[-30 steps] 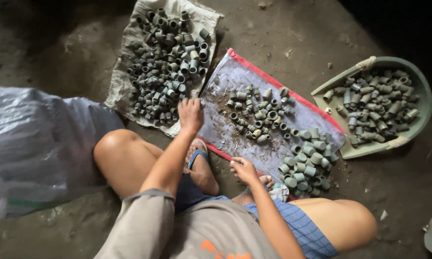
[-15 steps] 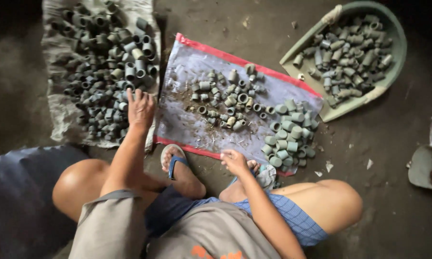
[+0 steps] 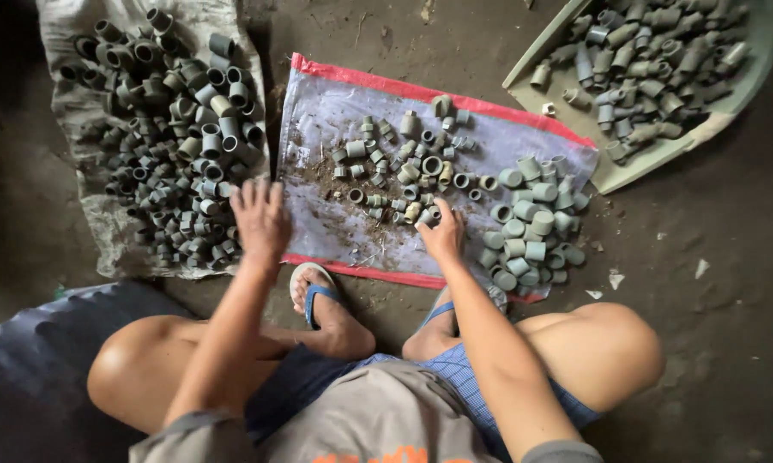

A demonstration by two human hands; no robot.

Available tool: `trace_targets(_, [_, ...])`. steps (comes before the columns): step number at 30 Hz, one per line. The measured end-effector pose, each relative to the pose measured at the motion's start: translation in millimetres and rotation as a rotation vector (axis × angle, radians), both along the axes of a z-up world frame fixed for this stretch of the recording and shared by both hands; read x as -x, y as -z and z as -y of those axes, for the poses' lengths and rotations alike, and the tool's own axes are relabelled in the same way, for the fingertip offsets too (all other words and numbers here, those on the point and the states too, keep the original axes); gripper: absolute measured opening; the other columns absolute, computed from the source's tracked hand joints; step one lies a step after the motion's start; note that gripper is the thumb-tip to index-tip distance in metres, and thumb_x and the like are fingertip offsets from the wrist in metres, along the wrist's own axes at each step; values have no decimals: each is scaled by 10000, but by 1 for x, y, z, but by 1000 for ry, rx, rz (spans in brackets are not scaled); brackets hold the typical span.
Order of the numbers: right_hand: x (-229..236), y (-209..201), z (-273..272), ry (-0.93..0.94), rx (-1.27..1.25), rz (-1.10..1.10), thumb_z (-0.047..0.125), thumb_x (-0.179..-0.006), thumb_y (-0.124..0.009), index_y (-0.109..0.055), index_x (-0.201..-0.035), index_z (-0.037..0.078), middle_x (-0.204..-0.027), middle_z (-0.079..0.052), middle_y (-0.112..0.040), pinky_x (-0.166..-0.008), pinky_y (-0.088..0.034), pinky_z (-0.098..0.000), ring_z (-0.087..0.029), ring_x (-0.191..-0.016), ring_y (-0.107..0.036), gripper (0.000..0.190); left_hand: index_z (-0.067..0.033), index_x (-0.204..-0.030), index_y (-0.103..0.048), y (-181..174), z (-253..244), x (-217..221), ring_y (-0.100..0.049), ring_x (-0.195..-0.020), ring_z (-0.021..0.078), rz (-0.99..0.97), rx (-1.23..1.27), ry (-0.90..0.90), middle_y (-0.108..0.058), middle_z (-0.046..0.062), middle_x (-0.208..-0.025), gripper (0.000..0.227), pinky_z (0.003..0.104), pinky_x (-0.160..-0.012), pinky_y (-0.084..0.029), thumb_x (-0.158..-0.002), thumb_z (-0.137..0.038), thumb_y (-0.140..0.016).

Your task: The person sits on the floor and sorts small cylindrical metal parts by hand. They pick up individual pieces from a central pile on a tarp, inspect them, and place them into separate piles on a sack and a dustpan.

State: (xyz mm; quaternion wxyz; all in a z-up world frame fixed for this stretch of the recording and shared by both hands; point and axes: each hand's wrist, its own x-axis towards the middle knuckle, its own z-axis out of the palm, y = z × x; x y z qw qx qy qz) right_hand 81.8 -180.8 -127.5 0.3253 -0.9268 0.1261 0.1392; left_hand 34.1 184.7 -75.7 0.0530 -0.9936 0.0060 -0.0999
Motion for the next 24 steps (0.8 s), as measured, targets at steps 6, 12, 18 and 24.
trace_targets(6, [4,33,0,41,28,35,219,-618,-857,-635,-1130,232,-1053,-113,-607,-933,-551,-459,-378,-1052,-687,558,-157,-1102,-675,41,106,28,-601,-1039,333,-100,370,-170,-635,100,-1032,457,534,-1022,-426,-709,-307,-853])
trace_targets(12, [18,36,9,66,-71,168,151,-527,-799,-598,-896,197,-876,-66,-551,-871,-546,-474,-349,-900,-685,422,-161,-1087,-695,26,183,53,-662,-871,359,-208,809,-204,-661,110,-892,361,497,-832,-524,-743,-215,-791])
trace_targets(18, [33,21,14,157,-311,209,95,-574,-790,-636,-912,159,-848,-120,-698,-694,-618,-401,-331,-816,-743,377,-147,-1181,-712,47,200,48,-752,-969,348,-486,1288,-468,-769,155,-1012,361,474,-844,-590,-870,-323,-762])
trace_targets(24, [41,-61,6,87,-528,127,118,-680,-883,-678,-954,132,-923,-112,-730,-729,-645,-384,-293,-884,-751,343,-147,-1360,-647,1,231,18,-705,-965,270,-572,1993,-660,-698,197,-1161,530,380,-781,-621,-884,-292,-830])
